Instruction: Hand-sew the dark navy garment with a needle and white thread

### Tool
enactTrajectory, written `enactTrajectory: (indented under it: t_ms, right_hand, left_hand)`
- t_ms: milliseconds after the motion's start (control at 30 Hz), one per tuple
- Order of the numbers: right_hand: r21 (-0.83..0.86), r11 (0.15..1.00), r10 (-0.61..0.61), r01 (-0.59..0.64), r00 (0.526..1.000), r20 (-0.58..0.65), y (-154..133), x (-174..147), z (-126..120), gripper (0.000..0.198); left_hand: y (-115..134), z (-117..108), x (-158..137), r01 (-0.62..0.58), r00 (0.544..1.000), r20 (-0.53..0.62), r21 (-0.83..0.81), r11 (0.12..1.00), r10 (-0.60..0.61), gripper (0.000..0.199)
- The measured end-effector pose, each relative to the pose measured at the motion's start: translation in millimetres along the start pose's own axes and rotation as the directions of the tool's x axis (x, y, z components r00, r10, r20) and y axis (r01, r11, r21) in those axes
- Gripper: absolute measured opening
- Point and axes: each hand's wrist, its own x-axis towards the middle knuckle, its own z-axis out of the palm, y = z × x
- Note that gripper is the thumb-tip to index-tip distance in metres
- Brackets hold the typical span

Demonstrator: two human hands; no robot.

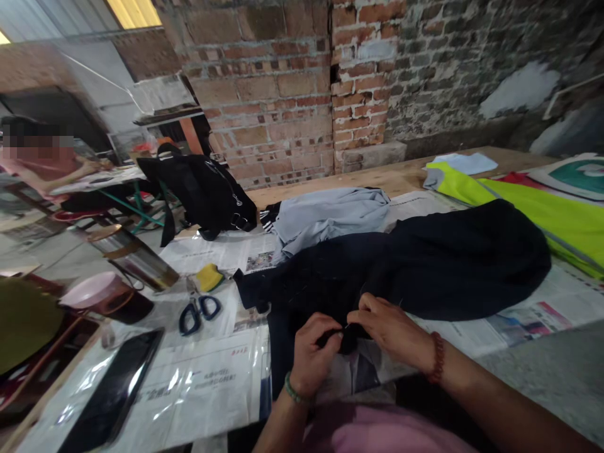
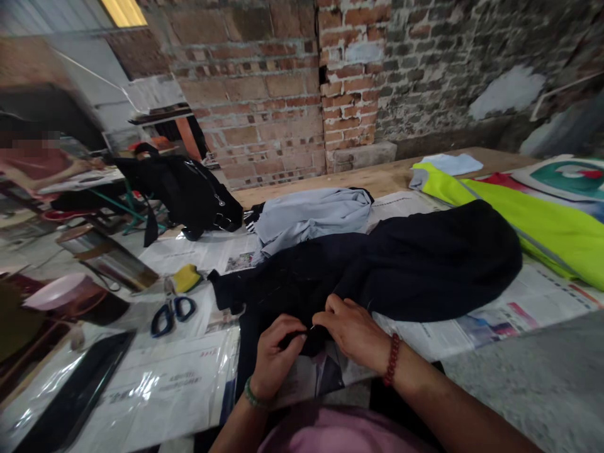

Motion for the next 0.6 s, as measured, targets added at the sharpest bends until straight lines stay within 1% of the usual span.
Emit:
enactTrajectory:
  t_ms: [133,267,333,367,400,467,533,600]
  right_hand:
    - [0.020,1.000,-0.001,0.001,1.000,0.012,-2.7,1.0,-3.1,0.029]
    - [0.042,0.998,-0.053,0.052,0.998,0.028,-3.9,2.5,-5.8,0.031]
    - [0.088,0.994,-0.067,0.066,0.998,0.009,-4.4,3.5,-5.2,0.034]
    - [0.138,0.989,-0.060,0.061,0.998,-0.011,-4.9,4.1,-4.6,0.034]
    - [0.201,0.979,-0.038,0.045,0.999,-0.034,-5.6,4.7,-4.0,0.034]
    - [0.328,0.944,0.044,-0.020,0.997,-0.066,-7.5,6.0,-2.8,0.030]
    - [0.418,0.902,0.141,-0.103,0.988,-0.062,-9.1,7.1,-1.4,0.030]
    - [0.498,0.851,0.215,-0.166,0.976,-0.043,-9.7,8.2,1.0,0.034]
  left_hand:
    - [0.9,0.5,-0.4,0.010,1.000,0.009,-0.004,1.000,-0.010,0.014]
    - [-0.3,0.6,-2.0,0.017,0.999,0.028,-0.022,1.000,-0.016,0.017]
    - [-1.4,0.8,-3.0,0.013,0.999,0.041,-0.029,0.999,-0.011,0.018]
    - [-1.9,0.9,-3.6,0.010,0.999,0.047,-0.033,0.999,-0.009,0.018]
    - [-2.2,1.2,-4.1,0.009,0.999,0.050,-0.038,0.999,-0.007,0.018]
    - [-2.3,1.7,-5.2,0.007,0.999,0.049,-0.047,0.999,-0.005,0.018]
    - [-2.2,2.4,-6.2,0.002,0.999,0.050,-0.052,0.999,0.000,0.017]
    - [-2.1,3.0,-7.3,-0.004,0.999,0.043,-0.048,0.999,0.006,0.016]
